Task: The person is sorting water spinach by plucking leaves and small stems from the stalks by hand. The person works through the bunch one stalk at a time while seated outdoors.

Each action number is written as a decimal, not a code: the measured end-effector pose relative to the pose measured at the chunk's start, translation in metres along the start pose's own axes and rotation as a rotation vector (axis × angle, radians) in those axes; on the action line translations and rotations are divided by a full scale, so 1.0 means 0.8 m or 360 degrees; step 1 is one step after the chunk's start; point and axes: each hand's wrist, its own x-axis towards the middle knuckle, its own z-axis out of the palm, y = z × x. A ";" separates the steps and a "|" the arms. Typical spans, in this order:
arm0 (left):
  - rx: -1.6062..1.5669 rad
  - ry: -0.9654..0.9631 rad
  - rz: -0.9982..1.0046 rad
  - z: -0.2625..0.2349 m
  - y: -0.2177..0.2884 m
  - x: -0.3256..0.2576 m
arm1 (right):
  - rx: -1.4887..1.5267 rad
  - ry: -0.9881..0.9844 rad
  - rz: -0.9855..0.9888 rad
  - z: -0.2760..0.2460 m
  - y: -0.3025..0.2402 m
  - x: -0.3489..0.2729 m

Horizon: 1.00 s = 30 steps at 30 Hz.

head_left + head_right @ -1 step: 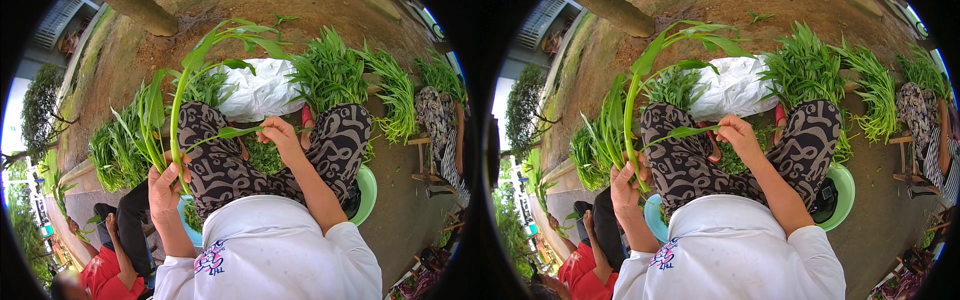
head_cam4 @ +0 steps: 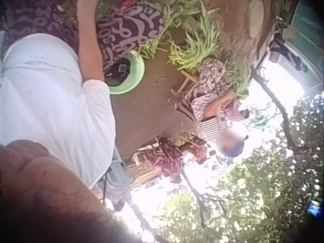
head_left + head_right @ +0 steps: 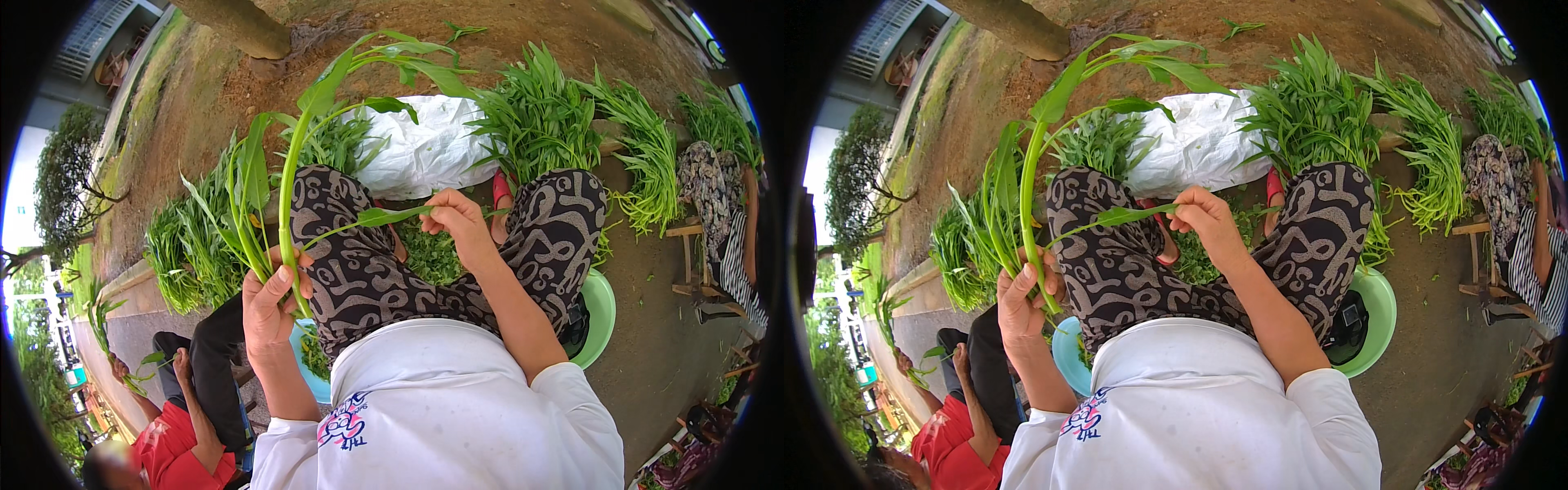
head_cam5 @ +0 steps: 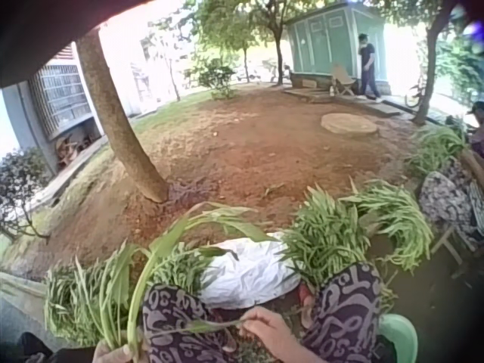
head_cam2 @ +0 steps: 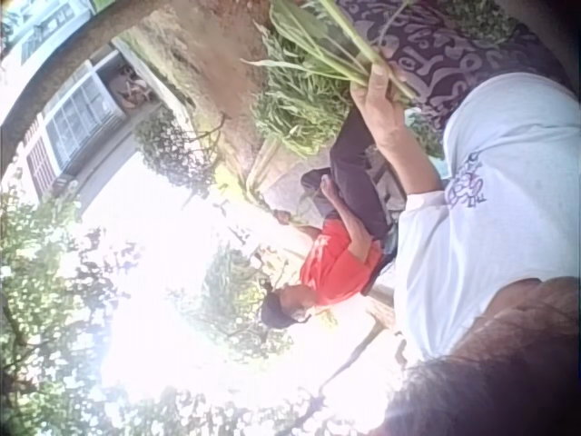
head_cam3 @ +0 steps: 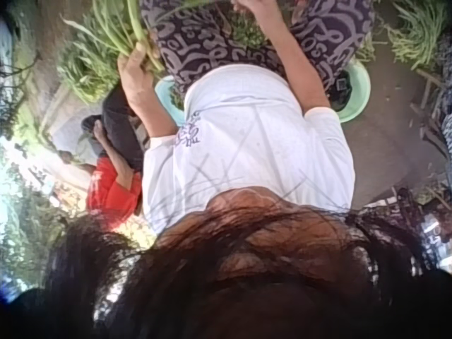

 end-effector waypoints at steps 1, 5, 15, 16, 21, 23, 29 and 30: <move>-0.0002 -0.0003 -0.0008 0.000 -0.001 0.000 | 0.0091 0.0018 0.0056 -0.001 -0.001 0.001; 0.0007 -0.0006 -0.0018 0.001 -0.003 0.001 | 0.0438 -0.0030 0.0176 -0.006 0.000 0.004; -0.0025 0.0011 0.0008 -0.004 -0.001 -0.001 | 0.0572 0.0139 0.0061 -0.007 -0.005 0.007; -0.0018 0.0022 0.0015 -0.003 0.000 -0.001 | 0.0509 0.0099 0.0044 -0.009 -0.004 0.006; -0.0039 0.0033 0.0017 -0.004 0.000 -0.001 | -0.0049 0.0010 -0.0038 -0.012 0.008 0.005; -0.0041 0.0031 0.0014 -0.004 0.000 -0.001 | -0.0276 0.0040 -0.0198 -0.001 0.007 0.001; -0.0037 -0.0001 -0.0024 -0.006 -0.003 -0.001 | -0.0142 -0.0218 -0.0158 0.012 -0.001 -0.002; -0.0034 -0.0004 -0.0026 -0.006 -0.005 -0.001 | -0.0070 -0.0249 -0.0110 0.013 -0.006 -0.003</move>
